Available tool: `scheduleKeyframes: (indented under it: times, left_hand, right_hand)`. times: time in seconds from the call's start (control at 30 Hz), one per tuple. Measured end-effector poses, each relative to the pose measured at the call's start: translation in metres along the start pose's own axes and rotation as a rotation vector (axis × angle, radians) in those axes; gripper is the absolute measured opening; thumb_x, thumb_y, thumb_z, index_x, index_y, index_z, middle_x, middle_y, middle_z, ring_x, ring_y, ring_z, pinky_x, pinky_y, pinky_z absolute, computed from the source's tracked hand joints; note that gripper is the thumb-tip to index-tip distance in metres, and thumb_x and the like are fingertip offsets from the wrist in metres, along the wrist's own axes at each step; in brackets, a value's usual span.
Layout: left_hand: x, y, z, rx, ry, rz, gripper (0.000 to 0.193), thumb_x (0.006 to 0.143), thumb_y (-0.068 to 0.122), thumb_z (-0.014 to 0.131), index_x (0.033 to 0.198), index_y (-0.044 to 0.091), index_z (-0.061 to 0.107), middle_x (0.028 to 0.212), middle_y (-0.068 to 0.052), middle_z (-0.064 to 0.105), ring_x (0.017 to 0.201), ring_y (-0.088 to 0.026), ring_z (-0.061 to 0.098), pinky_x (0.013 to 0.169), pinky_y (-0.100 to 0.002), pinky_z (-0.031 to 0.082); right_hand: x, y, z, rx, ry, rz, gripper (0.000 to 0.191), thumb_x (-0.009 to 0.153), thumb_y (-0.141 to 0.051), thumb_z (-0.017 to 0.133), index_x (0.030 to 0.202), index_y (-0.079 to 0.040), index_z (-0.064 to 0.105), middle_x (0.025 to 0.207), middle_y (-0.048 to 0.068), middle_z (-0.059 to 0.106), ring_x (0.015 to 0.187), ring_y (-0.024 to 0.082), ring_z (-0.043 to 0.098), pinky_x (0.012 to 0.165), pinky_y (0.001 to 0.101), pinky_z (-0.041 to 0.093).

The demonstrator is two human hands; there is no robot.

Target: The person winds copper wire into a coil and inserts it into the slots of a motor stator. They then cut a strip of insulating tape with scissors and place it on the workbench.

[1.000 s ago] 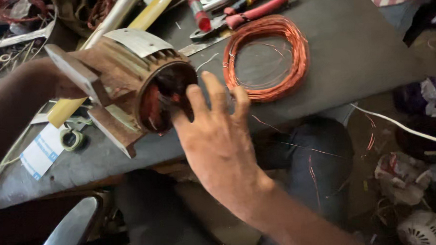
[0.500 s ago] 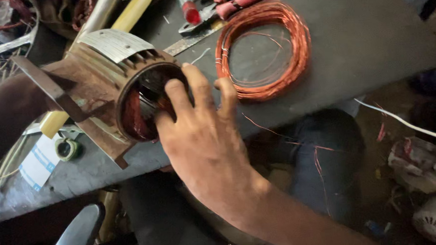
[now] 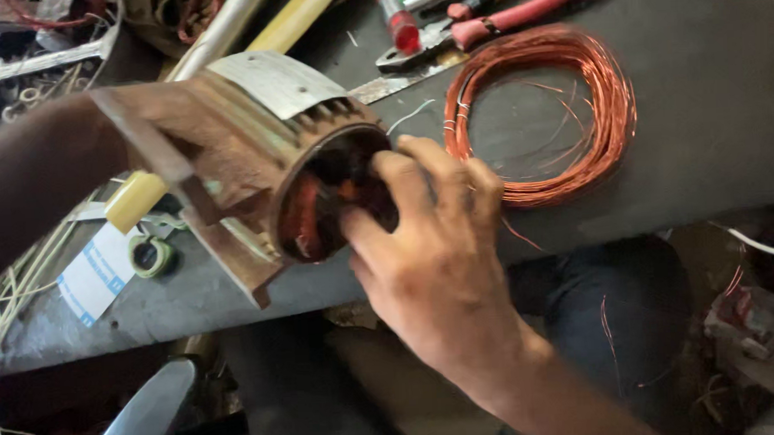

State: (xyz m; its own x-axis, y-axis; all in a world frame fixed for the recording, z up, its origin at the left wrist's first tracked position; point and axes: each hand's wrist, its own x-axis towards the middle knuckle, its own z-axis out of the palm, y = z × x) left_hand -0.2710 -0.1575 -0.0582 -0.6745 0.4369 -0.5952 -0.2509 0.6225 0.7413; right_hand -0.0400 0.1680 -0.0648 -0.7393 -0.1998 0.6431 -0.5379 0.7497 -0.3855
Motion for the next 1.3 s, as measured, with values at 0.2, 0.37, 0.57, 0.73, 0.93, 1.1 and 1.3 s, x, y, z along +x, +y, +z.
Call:
scheduleKeyframes:
  times: [0.2, 0.37, 0.57, 0.73, 0.93, 1.1, 1.3]
  left_hand:
    - [0.02, 0.012, 0.012, -0.122, -0.058, 0.053, 0.027, 0.089, 0.018, 0.075, 0.113, 0.007, 0.073, 0.104, -0.006, 0.076, 0.089, -0.014, 0.069, 0.081, -0.033, 0.055]
    - [0.027, 0.015, 0.019, -0.189, -0.129, 0.085, 0.028, 0.089, 0.019, 0.076, 0.113, 0.007, 0.073, 0.104, -0.005, 0.076, 0.089, -0.013, 0.069, 0.08, -0.032, 0.054]
    - [0.03, 0.018, 0.02, -0.096, -0.11, 0.117, 0.027, 0.088, 0.015, 0.073, 0.113, 0.006, 0.072, 0.105, -0.006, 0.077, 0.093, -0.014, 0.071, 0.083, -0.031, 0.057]
    - [0.019, 0.012, 0.027, 0.652, 0.208, 0.208, 0.028, 0.087, 0.01, 0.07, 0.115, 0.007, 0.069, 0.106, -0.007, 0.076, 0.095, -0.015, 0.072, 0.084, -0.031, 0.06]
    - [-0.021, 0.023, 0.042, -0.204, 0.082, 0.362, 0.03, 0.087, 0.004, 0.066, 0.117, 0.007, 0.066, 0.107, -0.007, 0.075, 0.097, -0.016, 0.073, 0.085, -0.032, 0.063]
    - [-0.141, -0.01, 0.088, 0.025, 0.89, 0.811, 0.026, 0.096, 0.008, 0.072, 0.12, 0.0, 0.066, 0.108, -0.011, 0.074, 0.103, -0.017, 0.073, 0.087, -0.032, 0.061]
    - [-0.242, -0.105, 0.122, -0.307, 1.469, 0.119, 0.034, 0.097, 0.027, 0.069, 0.112, -0.004, 0.069, 0.091, -0.015, 0.073, 0.065, -0.016, 0.066, 0.05, -0.028, 0.051]
  right_hand:
    - [-0.007, -0.003, 0.001, -0.131, 0.032, 0.052, 0.05, 0.077, -0.015, 0.082, 0.126, -0.02, 0.075, 0.132, 0.013, 0.054, 0.136, 0.037, 0.043, 0.108, 0.0572, 0.032]
    - [-0.012, -0.003, 0.005, -0.191, 0.009, 0.096, 0.05, 0.081, -0.016, 0.079, 0.129, -0.027, 0.073, 0.13, 0.011, 0.052, 0.13, 0.033, 0.04, 0.107, 0.0548, 0.029]
    - [-0.012, -0.001, 0.003, -0.224, -0.041, 0.069, 0.046, 0.081, -0.019, 0.078, 0.127, -0.026, 0.073, 0.126, 0.01, 0.051, 0.126, 0.033, 0.039, 0.105, 0.0554, 0.027]
    - [0.002, -0.026, -0.007, -0.199, -0.079, 0.02, 0.045, 0.077, -0.019, 0.076, 0.122, -0.022, 0.074, 0.136, 0.015, 0.051, 0.13, 0.038, 0.04, 0.107, 0.0572, 0.03]
    - [-0.009, -0.079, -0.033, -0.04, 0.102, 0.037, 0.03, 0.087, -0.005, 0.075, 0.116, -0.011, 0.076, 0.118, 0.01, 0.065, 0.105, 0.027, 0.063, 0.094, 0.0398, 0.053]
    - [-0.02, -0.115, -0.003, 0.162, 0.098, -0.051, 0.029, 0.081, -0.003, 0.076, 0.109, -0.011, 0.078, 0.096, 0.004, 0.069, 0.084, 0.018, 0.07, 0.079, 0.0323, 0.058]
    - [0.049, -0.155, 0.065, 0.286, -0.098, -0.228, 0.022, 0.088, -0.003, 0.07, 0.11, 0.002, 0.072, 0.104, 0.014, 0.07, 0.096, 0.032, 0.068, 0.085, 0.0404, 0.055]
